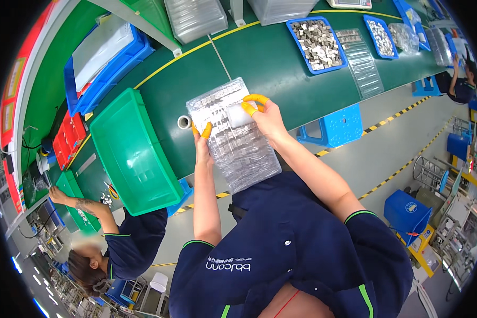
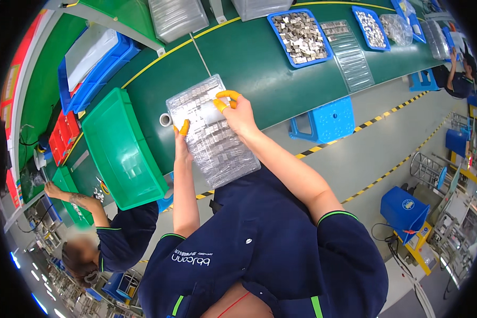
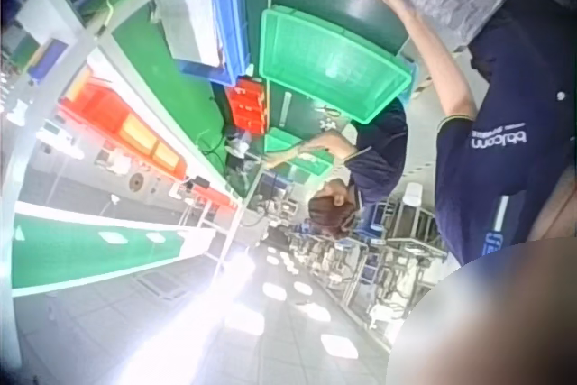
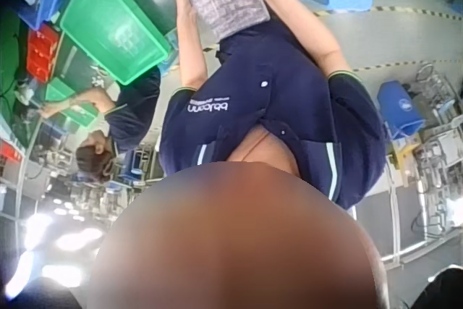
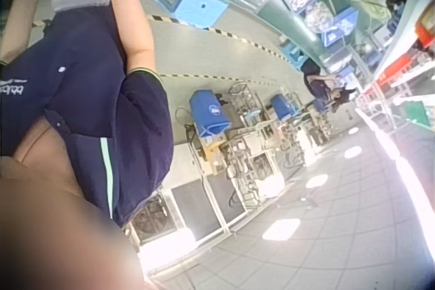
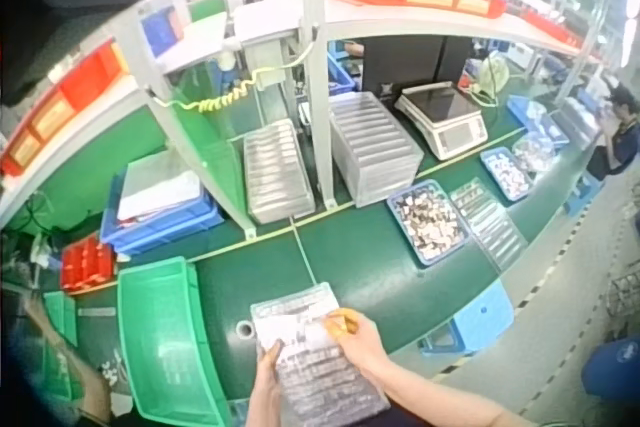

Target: The person wraps a stack of small rectangular items with clear plastic film using a handheld dispenser. They rotate the stack to cover all sides, tear the film, and secure the package with tape. The wrapped stack is then placed on the table.

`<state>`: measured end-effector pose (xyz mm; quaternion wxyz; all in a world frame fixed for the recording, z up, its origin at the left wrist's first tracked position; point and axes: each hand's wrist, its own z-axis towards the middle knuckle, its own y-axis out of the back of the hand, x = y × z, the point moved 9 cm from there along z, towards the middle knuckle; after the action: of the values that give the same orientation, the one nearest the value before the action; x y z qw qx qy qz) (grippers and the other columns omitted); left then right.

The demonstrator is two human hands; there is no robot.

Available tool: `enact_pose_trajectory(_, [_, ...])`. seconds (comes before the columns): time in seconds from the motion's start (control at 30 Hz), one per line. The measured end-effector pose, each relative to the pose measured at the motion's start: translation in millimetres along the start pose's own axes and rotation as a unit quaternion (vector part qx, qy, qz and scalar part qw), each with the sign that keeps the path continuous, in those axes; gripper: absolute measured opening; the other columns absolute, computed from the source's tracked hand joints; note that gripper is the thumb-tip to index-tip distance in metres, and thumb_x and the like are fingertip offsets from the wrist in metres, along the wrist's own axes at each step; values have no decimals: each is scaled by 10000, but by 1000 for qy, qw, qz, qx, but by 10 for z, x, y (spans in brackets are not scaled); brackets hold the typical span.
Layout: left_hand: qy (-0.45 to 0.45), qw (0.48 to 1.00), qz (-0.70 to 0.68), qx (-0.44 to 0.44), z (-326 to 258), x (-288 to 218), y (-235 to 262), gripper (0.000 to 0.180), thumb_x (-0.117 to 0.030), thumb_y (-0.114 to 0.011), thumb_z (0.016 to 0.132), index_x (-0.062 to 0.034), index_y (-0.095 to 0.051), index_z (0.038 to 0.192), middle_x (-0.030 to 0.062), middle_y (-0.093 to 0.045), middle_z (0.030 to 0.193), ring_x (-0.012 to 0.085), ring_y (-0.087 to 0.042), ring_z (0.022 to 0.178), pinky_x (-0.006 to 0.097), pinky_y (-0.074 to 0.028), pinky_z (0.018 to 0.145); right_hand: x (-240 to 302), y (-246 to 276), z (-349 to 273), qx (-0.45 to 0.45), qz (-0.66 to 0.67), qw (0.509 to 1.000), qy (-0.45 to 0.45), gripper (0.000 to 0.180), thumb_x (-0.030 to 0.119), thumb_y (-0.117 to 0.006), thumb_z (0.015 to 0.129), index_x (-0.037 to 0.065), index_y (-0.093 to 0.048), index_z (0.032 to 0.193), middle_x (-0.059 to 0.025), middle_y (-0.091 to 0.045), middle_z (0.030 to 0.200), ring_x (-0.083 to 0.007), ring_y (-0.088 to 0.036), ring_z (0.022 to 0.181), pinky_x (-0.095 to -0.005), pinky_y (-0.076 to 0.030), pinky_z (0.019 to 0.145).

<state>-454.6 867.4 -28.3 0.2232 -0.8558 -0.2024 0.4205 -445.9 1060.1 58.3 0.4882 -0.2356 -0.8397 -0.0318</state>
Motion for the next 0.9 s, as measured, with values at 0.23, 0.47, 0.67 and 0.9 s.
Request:
enact_pose_trajectory(0.23, [-46,995,64,-63,225,-127,-81,487,-137,-587,819,-75,-379,1255,99,-490,1185,222,-547,1003,341,-478,812,-84,-101,85,13,-91,992,91,365,85,-692,722,13,-544,1048,-111,-613,949,-155,-582,885,-277,-460,770])
enact_pose_trajectory(0.47, [-310,700,613,-195,-65,-429,-486,419,-113,-518,839,73,-419,1202,259,-389,1259,376,-304,1203,431,-198,1017,-67,-79,149,27,-122,988,91,389,59,-667,745,5,-514,1099,-111,-597,992,-161,-560,943,-275,-445,814])
enact_pose_trajectory(0.67, [-352,688,634,-39,68,-936,-1199,405,-155,-413,884,-33,-394,1270,168,-359,1332,324,-267,1269,413,-201,1047,395,38,-23,-53,-393,896,201,481,291,-700,716,54,-521,1095,-152,-630,818,-254,-553,812,-349,-402,773])
enact_pose_trajectory(0.9, [-409,457,776,149,537,-504,-1660,427,-256,-391,889,-113,-404,1291,88,-387,1335,234,-272,1286,397,-181,1068,164,203,-176,-54,-415,904,83,639,367,-751,639,10,-469,1088,-130,-624,753,-274,-556,766,-336,-369,774])
